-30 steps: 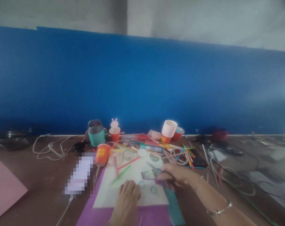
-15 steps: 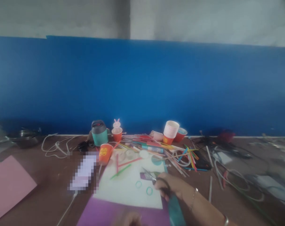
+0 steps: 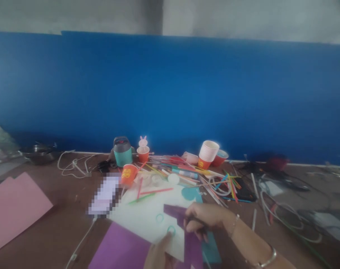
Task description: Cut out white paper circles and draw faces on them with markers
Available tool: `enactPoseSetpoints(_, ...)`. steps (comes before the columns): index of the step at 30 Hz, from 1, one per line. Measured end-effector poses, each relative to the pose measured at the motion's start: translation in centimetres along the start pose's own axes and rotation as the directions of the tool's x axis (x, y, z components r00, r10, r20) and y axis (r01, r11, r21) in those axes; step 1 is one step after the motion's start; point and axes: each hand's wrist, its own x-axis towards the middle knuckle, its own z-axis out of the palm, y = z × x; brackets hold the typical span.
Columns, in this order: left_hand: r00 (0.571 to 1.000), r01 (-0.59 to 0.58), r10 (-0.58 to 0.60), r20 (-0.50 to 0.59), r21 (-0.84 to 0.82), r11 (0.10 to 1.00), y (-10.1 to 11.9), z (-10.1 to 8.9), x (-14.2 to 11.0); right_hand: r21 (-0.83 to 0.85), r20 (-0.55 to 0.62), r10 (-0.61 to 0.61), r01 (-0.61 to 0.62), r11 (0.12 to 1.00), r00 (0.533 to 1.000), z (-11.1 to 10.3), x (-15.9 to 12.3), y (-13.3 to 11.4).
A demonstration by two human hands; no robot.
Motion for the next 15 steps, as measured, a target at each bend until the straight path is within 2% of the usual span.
enactPoseSetpoints(3,0.999,0.009,-0.008,-0.033,0.03,1.0,0.3,-0.3,-0.4,-0.111,-0.004,0.05,-0.05,0.993,0.999,-2.0,-1.1,-0.8)
enactPoseSetpoints(6,1.0,0.018,-0.017,-0.02,0.055,0.998,0.4,-0.4,-0.7,-0.161,0.106,0.098,-0.08,0.984,0.99,-3.6,-1.3,-2.4)
enactPoseSetpoints(8,1.0,0.028,-0.028,-0.001,0.061,0.998,0.4,-0.3,-0.6,-0.239,0.17,0.142,-0.099,0.966,0.975,-4.4,-0.8,-3.8)
enactPoseSetpoints(11,0.994,0.094,-0.088,-0.061,0.106,0.99,0.5,-0.5,-0.3,-0.329,0.167,0.204,-0.14,0.934,0.965,-5.2,0.9,-5.8)
enactPoseSetpoints(12,0.992,0.108,-0.1,-0.072,0.129,0.986,0.5,-0.7,-0.2,-0.321,0.132,0.237,-0.184,0.929,0.963,-5.5,1.5,-6.4)
enactPoseSetpoints(13,0.993,0.108,-0.099,-0.061,0.156,0.982,0.5,-0.9,-0.1,-0.22,0.01,0.178,-0.171,0.96,0.984,-5.6,2.2,-6.9)
enactPoseSetpoints(14,0.995,0.098,-0.093,-0.036,0.188,0.977,0.4,-1.2,0.0,-0.086,-0.156,0.058,-0.072,0.994,0.986,-5.8,2.8,-7.3)
enactPoseSetpoints(15,0.996,0.083,-0.083,-0.007,0.222,0.971,0.4,-1.5,0.1,-0.023,-0.26,-0.014,0.008,1.0,0.965,-5.9,3.5,-7.6)
